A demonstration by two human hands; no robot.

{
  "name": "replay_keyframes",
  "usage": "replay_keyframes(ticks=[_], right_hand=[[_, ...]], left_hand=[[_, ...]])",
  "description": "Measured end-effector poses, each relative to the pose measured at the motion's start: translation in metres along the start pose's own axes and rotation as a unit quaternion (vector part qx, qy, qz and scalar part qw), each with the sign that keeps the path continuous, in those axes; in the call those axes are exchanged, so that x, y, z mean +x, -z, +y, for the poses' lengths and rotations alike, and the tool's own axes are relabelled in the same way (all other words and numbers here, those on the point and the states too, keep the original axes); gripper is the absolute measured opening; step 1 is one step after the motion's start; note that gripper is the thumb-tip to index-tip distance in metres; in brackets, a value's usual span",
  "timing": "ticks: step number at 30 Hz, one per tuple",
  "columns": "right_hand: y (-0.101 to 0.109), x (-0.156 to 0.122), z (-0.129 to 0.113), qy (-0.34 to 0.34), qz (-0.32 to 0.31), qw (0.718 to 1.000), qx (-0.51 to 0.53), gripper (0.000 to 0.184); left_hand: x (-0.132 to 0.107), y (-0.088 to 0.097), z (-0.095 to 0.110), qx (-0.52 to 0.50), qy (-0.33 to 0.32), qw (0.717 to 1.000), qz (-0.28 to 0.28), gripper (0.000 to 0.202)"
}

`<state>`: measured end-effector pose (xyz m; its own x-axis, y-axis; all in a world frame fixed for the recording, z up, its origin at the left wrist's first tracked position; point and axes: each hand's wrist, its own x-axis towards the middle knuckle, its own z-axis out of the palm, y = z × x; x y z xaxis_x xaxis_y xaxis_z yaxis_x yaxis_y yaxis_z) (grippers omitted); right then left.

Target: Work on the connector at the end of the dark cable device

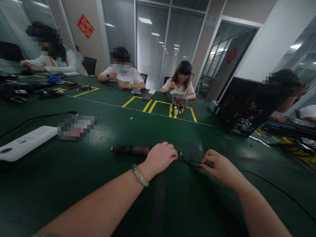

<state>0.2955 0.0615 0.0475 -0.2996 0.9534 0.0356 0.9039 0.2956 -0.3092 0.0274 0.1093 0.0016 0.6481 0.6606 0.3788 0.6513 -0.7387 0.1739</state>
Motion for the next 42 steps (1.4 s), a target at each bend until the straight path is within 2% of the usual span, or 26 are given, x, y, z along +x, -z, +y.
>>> replay_keyframes(ticks=[4, 8, 12, 17, 20, 26, 32, 36, 42], right_hand=[[-0.007, 0.000, -0.015, -0.012, -0.004, 0.996, 0.083, 0.019], [-0.027, 0.007, -0.027, -0.033, -0.048, 0.979, 0.196, 0.017], [-0.051, 0.014, -0.039, -0.055, 0.050, 0.980, 0.185, 0.016], [-0.072, 0.018, -0.051, -0.045, 0.074, 0.984, 0.156, 0.012], [-0.072, 0.024, -0.051, -0.051, 0.093, 0.983, 0.147, 0.011], [-0.057, 0.037, -0.036, -0.055, 0.113, 0.983, 0.133, 0.008], [-0.055, 0.020, -0.040, -0.037, 0.090, 0.985, 0.140, 0.006], [-0.058, 0.012, -0.046, -0.063, 0.053, 0.982, 0.172, 0.005], [-0.060, 0.014, -0.041, -0.081, 0.024, 0.975, 0.207, 0.012]], left_hand=[[0.000, 0.001, 0.002, 0.007, 0.001, 1.000, 0.001, 0.015], [0.001, 0.003, 0.003, 0.010, 0.008, 1.000, -0.003, 0.010], [0.002, 0.004, 0.004, 0.004, 0.026, 1.000, 0.005, 0.016], [0.002, 0.005, 0.004, -0.019, 0.034, 0.999, 0.007, 0.022], [0.002, 0.003, 0.003, -0.032, 0.042, 0.999, 0.004, 0.022], [-0.001, 0.006, 0.007, -0.066, 0.046, 0.997, -0.019, 0.021], [-0.003, 0.019, 0.011, -0.090, 0.019, 0.994, -0.050, 0.019], [-0.002, 0.024, 0.009, -0.101, 0.004, 0.992, -0.075, 0.019], [-0.002, 0.022, 0.011, -0.069, -0.017, 0.996, -0.062, 0.019]])
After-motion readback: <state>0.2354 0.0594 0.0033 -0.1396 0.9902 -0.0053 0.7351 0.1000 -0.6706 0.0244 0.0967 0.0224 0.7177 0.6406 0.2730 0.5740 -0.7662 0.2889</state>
